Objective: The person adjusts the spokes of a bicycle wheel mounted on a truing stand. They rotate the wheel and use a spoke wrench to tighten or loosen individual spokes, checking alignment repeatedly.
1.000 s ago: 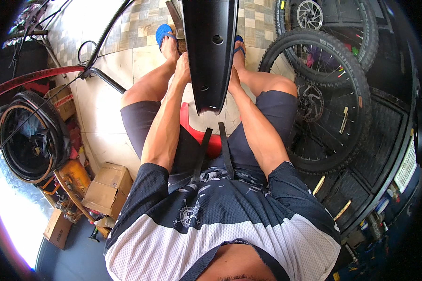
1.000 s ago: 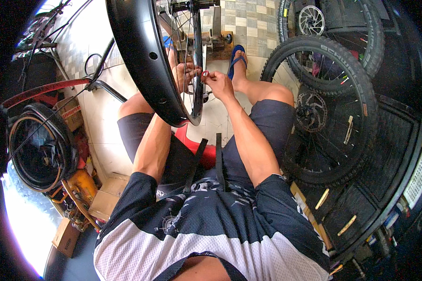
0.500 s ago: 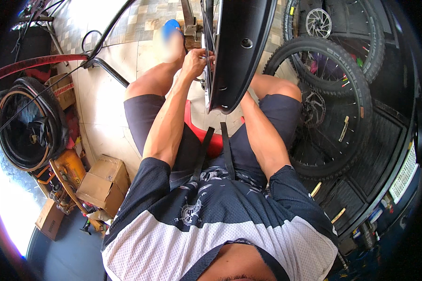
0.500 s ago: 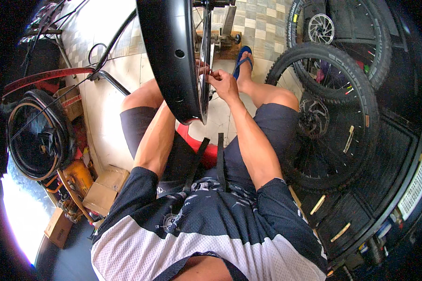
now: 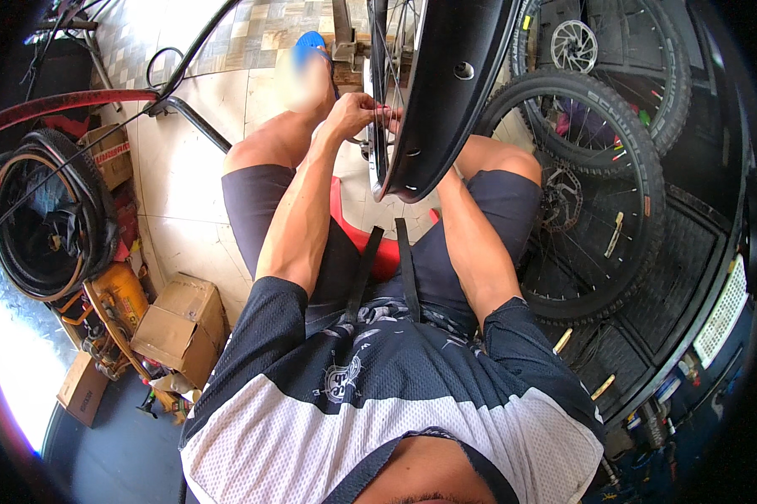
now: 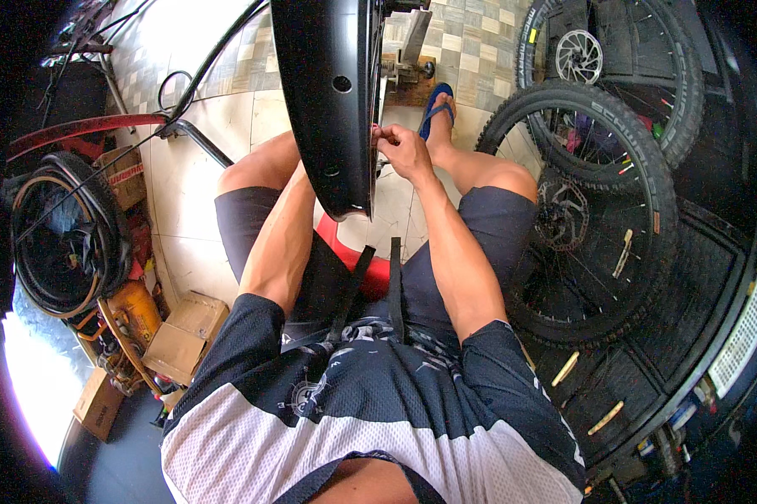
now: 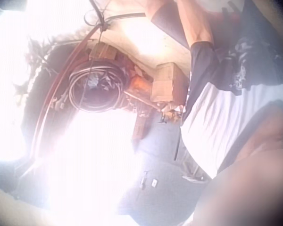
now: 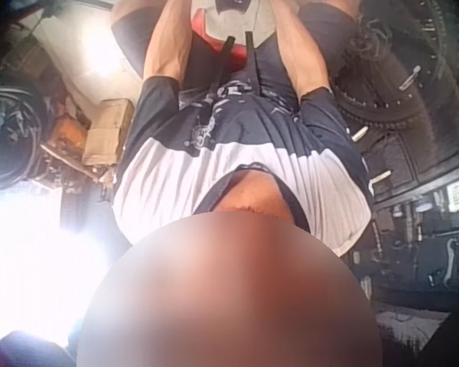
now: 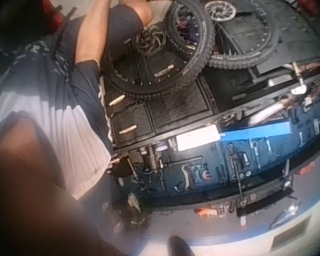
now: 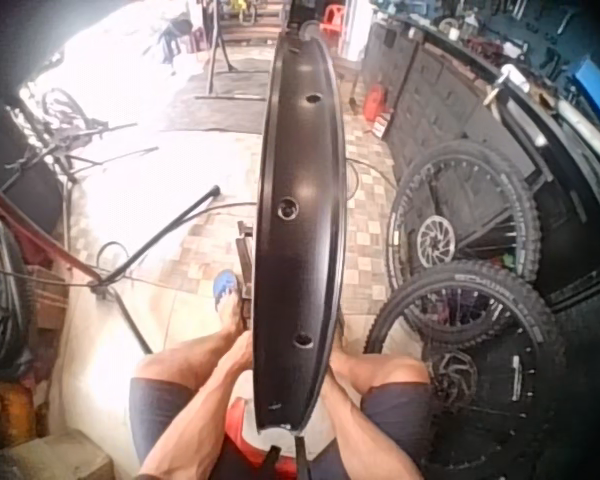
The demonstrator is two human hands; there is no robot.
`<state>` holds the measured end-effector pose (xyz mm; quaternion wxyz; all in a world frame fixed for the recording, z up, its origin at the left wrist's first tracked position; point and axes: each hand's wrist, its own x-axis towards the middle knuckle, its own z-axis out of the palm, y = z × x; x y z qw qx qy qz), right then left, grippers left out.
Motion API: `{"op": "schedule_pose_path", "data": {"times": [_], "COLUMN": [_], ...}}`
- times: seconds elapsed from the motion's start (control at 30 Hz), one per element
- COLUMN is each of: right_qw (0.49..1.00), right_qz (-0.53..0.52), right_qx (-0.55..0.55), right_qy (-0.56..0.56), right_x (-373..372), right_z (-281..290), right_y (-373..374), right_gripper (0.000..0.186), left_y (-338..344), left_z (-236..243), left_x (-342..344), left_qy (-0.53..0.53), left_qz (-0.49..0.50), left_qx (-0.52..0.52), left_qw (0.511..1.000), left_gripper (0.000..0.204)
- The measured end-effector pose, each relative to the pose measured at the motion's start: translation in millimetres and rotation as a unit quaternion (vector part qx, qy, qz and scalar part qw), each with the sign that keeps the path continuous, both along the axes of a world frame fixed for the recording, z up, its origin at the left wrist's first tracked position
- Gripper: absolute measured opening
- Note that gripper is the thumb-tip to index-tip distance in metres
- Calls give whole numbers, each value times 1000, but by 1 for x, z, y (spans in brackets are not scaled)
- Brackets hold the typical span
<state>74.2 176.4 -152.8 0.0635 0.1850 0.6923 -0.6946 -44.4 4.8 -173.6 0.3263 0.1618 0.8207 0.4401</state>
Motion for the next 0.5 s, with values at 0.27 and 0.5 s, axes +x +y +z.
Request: {"op": "schedule_pose_path", "data": {"times": [0.27,0.5], "right_qw": [995,986], "right_qz": [51,41], "right_qx": [89,164], "right_qy": [-4,-12], "right_x": [-9,-9], "right_z": [43,51], "right_y": [-6,-8], "right_gripper": [19,22], "left_y": [9,12], "left_z": [49,38], "left_x": [3,3], "left_qy": [2,48], "left_qz": [9,1], "left_qx": [-23,-42], "left_qw": [1000,998], "left_gripper": [52,52]}}
